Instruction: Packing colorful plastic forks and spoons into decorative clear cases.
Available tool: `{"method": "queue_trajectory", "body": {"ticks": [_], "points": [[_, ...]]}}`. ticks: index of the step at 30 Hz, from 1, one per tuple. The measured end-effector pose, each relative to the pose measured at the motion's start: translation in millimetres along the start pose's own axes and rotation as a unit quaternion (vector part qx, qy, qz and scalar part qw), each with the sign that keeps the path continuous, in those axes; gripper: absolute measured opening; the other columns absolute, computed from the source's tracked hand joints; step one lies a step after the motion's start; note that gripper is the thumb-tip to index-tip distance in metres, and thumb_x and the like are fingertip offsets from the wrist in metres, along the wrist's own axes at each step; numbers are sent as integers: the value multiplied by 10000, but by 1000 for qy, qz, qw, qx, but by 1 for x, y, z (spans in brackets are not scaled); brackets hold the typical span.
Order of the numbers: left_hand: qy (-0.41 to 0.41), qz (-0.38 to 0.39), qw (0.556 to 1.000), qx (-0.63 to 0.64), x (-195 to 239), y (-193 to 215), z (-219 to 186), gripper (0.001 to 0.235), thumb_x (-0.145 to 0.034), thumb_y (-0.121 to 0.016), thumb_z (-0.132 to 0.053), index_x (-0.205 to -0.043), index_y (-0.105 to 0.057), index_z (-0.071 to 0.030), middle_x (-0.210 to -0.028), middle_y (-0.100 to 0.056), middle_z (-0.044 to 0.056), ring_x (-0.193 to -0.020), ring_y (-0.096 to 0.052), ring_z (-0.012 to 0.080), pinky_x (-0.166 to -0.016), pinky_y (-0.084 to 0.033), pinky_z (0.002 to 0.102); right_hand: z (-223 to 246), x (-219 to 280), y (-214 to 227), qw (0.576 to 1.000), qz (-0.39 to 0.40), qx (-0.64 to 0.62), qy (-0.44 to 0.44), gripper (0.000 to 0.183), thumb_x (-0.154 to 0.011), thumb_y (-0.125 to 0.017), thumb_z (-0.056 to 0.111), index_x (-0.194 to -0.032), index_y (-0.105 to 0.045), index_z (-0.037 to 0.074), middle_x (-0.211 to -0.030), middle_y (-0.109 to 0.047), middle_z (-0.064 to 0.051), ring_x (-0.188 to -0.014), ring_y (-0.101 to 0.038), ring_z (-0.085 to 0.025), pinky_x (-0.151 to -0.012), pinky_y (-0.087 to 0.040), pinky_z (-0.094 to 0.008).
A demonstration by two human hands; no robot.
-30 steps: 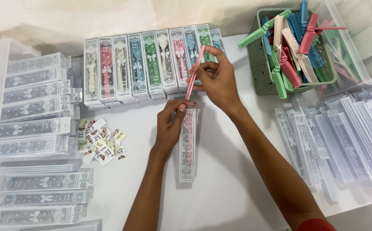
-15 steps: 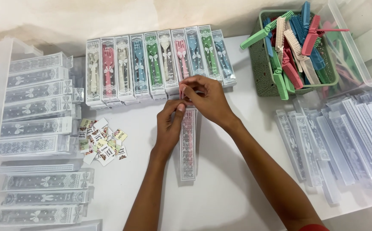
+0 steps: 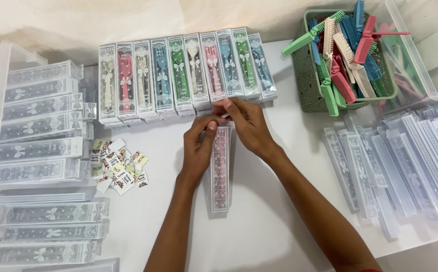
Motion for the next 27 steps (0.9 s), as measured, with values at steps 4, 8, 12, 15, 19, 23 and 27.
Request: {"method": "queue_trajectory", "body": {"ticks": [4, 8, 12, 15, 19, 23, 27], "points": [[23, -22, 999, 4, 1, 5, 4, 249, -1099, -531, -173, -1137, -721, -16, -1122, -687, 77, -1047, -626, 142, -933, -494, 290, -10, 15, 16, 990, -127, -46, 49, 334, -1097, -518, 267, -1171, -682, -14, -1043, -725, -83, -976, -664, -126, -890, -520, -287], [-14, -45, 998, -34, 2, 9, -3, 247, -1106, -540, -169, -1136, -717, 0, -1110, -700, 88, -1058, -630, 157, -945, -492, 295, -60, 36, 18, 987, -149, -40, 48, 217, -1131, -567, 181, -1208, -631, -12, -1023, -621, -81, -880, -530, -122, -801, -464, -288], [-4, -59, 998, -34, 3, 11, 1, 255, -1104, -537, -178, -1147, -713, 1, -1116, -698, 88, -1065, -646, 159, -948, -508, 300, -36, 38, -4, 986, -60, -143, 64, 221, -1080, -554, 127, -1273, -555, 20, -1141, -652, -42, -1033, -619, -92, -924, -515, -266], [17, -60, 998, -22, 3, 12, 6, 248, -1092, -548, -175, -1158, -708, 2, -1113, -690, 95, -1057, -664, 169, -916, -519, 310, -24, 39, -10, 990, -37, -85, 106, 323, -1020, -635, 58, -1315, -511, 18, -1081, -684, -45, -987, -640, -96, -880, -518, -262], [1, -41, 999, 11, 3, 10, 9, 349, -1119, -450, -174, -1397, -597, -23, -1197, -686, 105, -1166, -631, 182, -1032, -492, 329, -42, 39, -4, 993, -54, -93, 52, 344, -1004, -661, 24, -1332, -557, 17, -992, -672, -49, -917, -624, -89, -801, -502, -245], [-33, -35, 999, -16, 5, 10, 2, 354, -1099, -480, -100, -1438, -545, -22, -1322, -689, 145, -1311, -605, 220, -1163, -417, 365, -43, 39, 3, 989, -78, -127, 24, 317, -1007, -640, 17, -1320, -591, 25, -993, -629, -24, -881, -582, -66, -753, -484, -233], [-34, -33, 998, -31, 4, 6, 3, 324, -1062, -565, -45, -1385, -557, -28, -1353, -664, 140, -1326, -603, 225, -1127, -465, 376, -46, 40, 4, 989, -80, -121, 17, 306, -1002, -628, 7, -1306, -605, 25, -981, -609, -16, -853, -556, -61, -724, -470, -229]]}}
Point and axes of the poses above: each hand's wrist, its own x-axis away from the middle knuckle, its own y-axis out of the back of the hand, z = x × y, the point moved 10 cm from there along -x, towards the middle knuckle
